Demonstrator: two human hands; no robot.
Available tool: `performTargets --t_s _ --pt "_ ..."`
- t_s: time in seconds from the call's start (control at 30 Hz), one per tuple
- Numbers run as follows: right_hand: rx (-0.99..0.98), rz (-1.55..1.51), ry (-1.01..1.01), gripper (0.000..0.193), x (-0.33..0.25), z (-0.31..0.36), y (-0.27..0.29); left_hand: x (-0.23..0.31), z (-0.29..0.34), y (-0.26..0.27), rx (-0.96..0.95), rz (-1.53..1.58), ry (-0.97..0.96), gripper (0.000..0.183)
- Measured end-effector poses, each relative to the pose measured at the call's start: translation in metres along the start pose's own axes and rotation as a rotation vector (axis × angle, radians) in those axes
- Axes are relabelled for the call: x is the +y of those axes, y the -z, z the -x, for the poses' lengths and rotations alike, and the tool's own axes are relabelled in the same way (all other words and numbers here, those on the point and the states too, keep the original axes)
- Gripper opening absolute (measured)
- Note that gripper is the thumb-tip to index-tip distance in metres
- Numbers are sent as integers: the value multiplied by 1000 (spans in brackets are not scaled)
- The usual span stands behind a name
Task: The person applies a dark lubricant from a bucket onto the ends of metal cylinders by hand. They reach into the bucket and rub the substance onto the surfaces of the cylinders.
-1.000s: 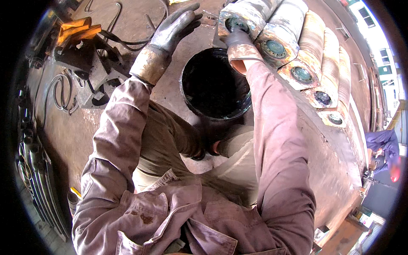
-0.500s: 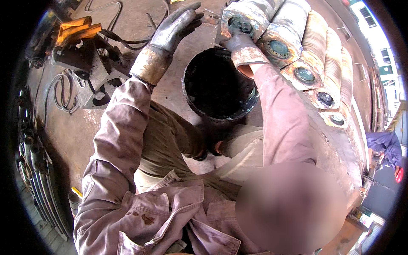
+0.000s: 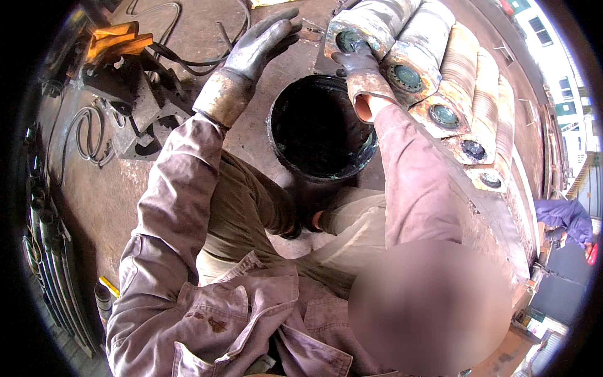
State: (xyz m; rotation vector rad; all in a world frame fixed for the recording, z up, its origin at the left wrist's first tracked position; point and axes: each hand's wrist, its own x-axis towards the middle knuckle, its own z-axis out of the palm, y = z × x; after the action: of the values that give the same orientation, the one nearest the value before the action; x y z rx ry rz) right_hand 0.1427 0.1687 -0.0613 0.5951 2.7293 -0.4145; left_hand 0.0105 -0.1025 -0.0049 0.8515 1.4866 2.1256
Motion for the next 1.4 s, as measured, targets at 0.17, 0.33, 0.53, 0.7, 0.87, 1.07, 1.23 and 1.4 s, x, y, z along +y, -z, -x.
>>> performTargets --t_s 0.17,0.33,0.53,0.7,0.87,1.07,1.23,1.4 --pt "-17 44 25 79 0 -6 -3 -2 0 3 -25 2 -11 69" --pt "20 46 34 82 -2 -10 -5 2 0 -1 -42 -7 1 70" --pt "157 -51 35 86 -31 -49 -4 2 1 1 -32 -68 -5 71" --pt "244 -174 -41 88 -58 -79 27 -2 7 -16 -31 -78 2 65" --pt "219 -193 245 71 -31 -23 27 3 8 -14 -26 -128 -4 66" --pt "-26 -400 335 74 -16 28 16 13 10 -11 4 -122 40 69" --pt "-10 185 342 55 -80 82 37 10 9 -7 26 -73 -8 69" --pt "-71 794 725 41 -53 -5 -31 13 11 -7 92 -111 1 69"
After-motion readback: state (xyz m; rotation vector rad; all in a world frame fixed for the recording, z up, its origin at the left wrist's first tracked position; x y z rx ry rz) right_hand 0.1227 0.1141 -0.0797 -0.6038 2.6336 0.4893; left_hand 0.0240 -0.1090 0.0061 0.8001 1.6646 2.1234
